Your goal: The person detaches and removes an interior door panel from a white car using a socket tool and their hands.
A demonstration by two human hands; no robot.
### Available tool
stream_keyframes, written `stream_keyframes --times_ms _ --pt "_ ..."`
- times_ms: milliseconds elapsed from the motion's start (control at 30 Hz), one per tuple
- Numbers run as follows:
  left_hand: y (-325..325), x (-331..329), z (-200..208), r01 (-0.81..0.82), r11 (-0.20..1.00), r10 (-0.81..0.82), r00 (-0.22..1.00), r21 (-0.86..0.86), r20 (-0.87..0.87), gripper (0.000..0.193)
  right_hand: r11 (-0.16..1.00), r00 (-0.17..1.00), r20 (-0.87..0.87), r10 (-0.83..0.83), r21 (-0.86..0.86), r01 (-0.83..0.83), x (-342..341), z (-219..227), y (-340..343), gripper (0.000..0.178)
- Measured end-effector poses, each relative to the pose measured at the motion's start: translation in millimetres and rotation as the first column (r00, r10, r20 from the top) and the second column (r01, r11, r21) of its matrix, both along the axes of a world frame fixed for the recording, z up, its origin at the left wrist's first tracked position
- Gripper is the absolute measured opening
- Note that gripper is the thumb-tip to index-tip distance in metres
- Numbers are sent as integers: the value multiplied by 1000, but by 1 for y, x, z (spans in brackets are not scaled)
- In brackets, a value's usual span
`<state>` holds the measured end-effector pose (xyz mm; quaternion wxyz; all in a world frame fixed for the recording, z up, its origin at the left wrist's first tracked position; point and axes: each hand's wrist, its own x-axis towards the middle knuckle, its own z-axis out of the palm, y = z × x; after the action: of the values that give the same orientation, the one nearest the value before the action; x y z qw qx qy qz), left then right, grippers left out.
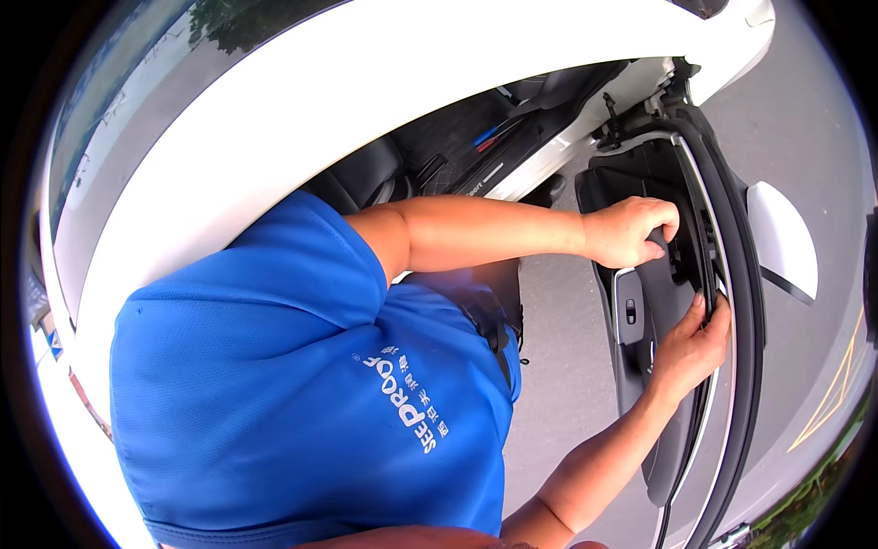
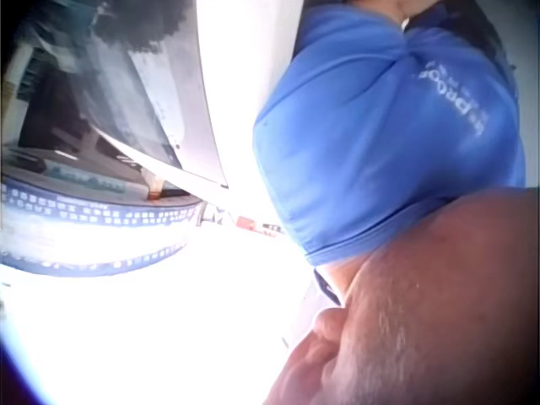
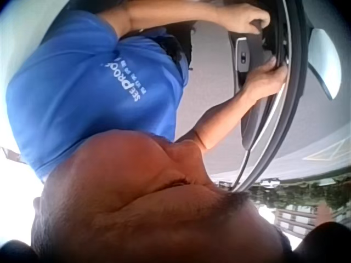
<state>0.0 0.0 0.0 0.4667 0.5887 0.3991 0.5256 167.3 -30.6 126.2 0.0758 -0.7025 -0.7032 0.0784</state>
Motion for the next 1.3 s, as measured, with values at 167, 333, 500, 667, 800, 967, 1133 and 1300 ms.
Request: stream_keyframes --times_ms 167,333,500,667,800,967,1133,1300 --pt "-6 -11 -3 -11 999 9 999 -33 -33 22 973 989 -41 141 189 -131 -7 -26 -18 28" --pt "-3 -13 -3 -1 999 1 1000 -34 -27 21 977 988 -37 150 156 -143 -5 -24 -14 28" --pt "-5 -15 -4 -5 999 4 1000 -38 -20 21 960 986 -14 165 232 -158 -12 -30 -23 27" --pt "-3 -11 -4 -15 1000 15 1000 -18 -7 20 976 988 5 155 154 -154 1 -25 -11 30" --pt "-2 -10 -5 -37 999 37 999 7 -19 20 967 983 15 180 183 -180 2 -32 -13 29" --pt "-4 -11 -6 -37 999 37 999 -17 -17 20 957 976 43 214 190 -218 3 -37 -19 29" --pt "-1 -8 -6 -40 999 40 999 -9 4 20 951 973 55 225 206 -231 8 -39 -13 29" --pt "-2 -10 -3 -30 999 30 999 -34 12 19 954 976 64 207 210 -216 7 -44 -16 30"
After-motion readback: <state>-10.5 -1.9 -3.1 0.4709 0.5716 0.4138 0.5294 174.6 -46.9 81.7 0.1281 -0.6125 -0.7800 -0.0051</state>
